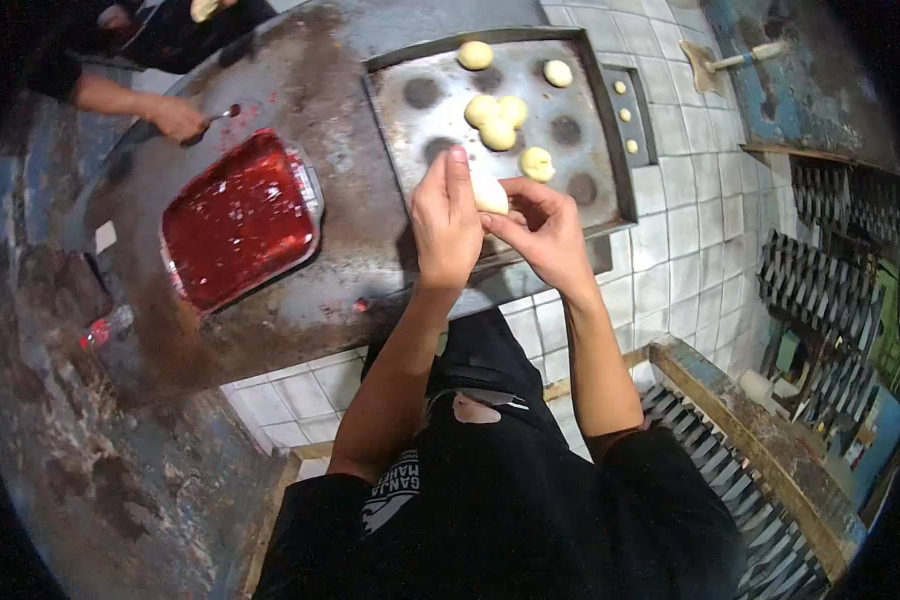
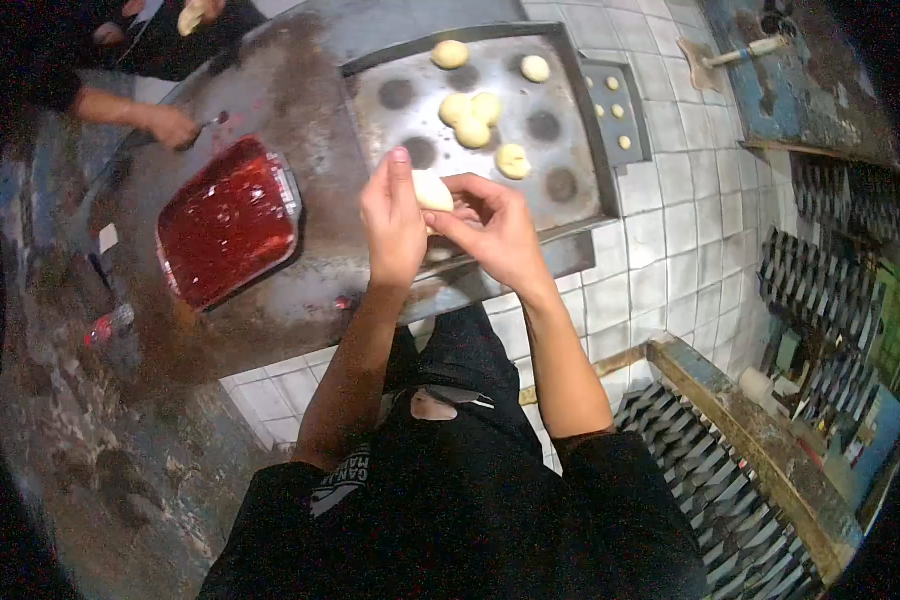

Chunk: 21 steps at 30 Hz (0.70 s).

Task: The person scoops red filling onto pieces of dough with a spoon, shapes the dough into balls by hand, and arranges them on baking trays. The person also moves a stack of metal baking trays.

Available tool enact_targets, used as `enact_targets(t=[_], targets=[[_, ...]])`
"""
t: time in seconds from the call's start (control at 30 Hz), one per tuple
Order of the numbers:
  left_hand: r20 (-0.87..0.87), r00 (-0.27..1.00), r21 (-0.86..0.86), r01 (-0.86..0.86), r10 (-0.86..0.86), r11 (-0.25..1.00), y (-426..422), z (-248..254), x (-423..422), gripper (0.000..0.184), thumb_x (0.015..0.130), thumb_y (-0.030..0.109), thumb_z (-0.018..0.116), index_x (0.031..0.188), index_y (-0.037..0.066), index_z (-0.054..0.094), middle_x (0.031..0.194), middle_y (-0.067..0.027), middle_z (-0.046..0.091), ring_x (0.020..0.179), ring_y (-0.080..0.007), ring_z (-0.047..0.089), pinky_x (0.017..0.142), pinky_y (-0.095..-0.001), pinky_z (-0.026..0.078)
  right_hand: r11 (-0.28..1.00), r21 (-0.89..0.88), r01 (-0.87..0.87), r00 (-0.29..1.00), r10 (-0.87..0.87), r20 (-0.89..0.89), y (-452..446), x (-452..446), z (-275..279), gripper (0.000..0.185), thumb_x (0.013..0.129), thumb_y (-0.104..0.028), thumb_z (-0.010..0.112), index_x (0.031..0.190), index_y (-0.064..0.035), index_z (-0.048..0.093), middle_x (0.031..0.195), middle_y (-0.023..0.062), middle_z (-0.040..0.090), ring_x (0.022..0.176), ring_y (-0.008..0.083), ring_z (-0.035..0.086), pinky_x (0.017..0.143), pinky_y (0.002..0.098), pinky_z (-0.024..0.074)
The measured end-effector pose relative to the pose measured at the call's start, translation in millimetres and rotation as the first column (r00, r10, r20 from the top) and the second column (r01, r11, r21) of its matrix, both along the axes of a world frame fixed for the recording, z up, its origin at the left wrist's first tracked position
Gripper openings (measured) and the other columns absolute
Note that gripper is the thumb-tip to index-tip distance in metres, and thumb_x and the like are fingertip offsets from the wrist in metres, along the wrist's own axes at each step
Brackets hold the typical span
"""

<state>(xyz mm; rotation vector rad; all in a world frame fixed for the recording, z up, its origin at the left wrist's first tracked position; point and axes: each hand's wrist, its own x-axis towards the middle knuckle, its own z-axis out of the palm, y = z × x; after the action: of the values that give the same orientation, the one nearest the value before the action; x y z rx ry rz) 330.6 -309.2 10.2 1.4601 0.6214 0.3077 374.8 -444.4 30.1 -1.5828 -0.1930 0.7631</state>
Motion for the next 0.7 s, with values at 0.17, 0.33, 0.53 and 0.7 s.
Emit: enact_targets(t=[0.17,0.33,0.53,0.7], targets=[[0.183,0.948,0.164,-0.29,0.26,0.943,62,44,-50,0.057,0.112,0.049,0.04,0.086,0.001,0.059,0.075,-0.0035,0.058,0.07,-0.0115,0.054,0.065,-0.0326,0.046,0.93,0.322,0.177,0.961,-0.234,0.148,112,-69,32,0.021,0.092,-0.01,0.078,0.105,0.0015,0.066,0.099,0.0053,0.072,0.092,0.0097,0.064,0.083,0.0264,0.0515],[0.354,0.87,-0.541,-0.109,0.343,0.834,129,79,-116,0.046,0.11,0.05,0.044,0.093,0.009,0.055,0.084,0.0029,0.052,0.077,-0.0072,0.048,0.065,-0.0268,0.04,0.909,0.373,0.187,0.924,-0.292,0.248,185,-113,61,0.018,0.093,-0.013,0.079,0.092,0.002,0.069,0.085,0.0049,0.073,0.076,0.0076,0.065,0.069,0.0232,0.0514],[0.352,0.882,-0.312,-0.205,0.313,0.928,198,92,-186,0.028,0.106,0.028,0.064,0.09,0.008,0.053,0.081,0.0061,0.051,0.076,-0.0017,0.045,0.065,-0.0211,0.038,0.971,0.237,0.035,0.964,-0.095,0.247,246,-148,89,0.022,0.098,-0.017,0.074,0.093,0.0046,0.075,0.082,0.0038,0.074,0.072,0.0053,0.062,0.062,0.0223,0.0488],[0.4,0.847,-0.174,-0.305,0.35,0.936,226,86,-212,0.024,0.107,0.026,0.061,0.094,0.007,0.054,0.087,0.0035,0.056,0.078,-0.0037,0.049,0.066,-0.0213,0.041,0.995,0.046,-0.091,0.92,0.066,0.387,276,-166,102,0.028,0.1,-0.023,0.071,0.097,0.0047,0.076,0.076,0.0033,0.072,0.069,0.0048,0.059,0.059,0.0252,0.0471]])
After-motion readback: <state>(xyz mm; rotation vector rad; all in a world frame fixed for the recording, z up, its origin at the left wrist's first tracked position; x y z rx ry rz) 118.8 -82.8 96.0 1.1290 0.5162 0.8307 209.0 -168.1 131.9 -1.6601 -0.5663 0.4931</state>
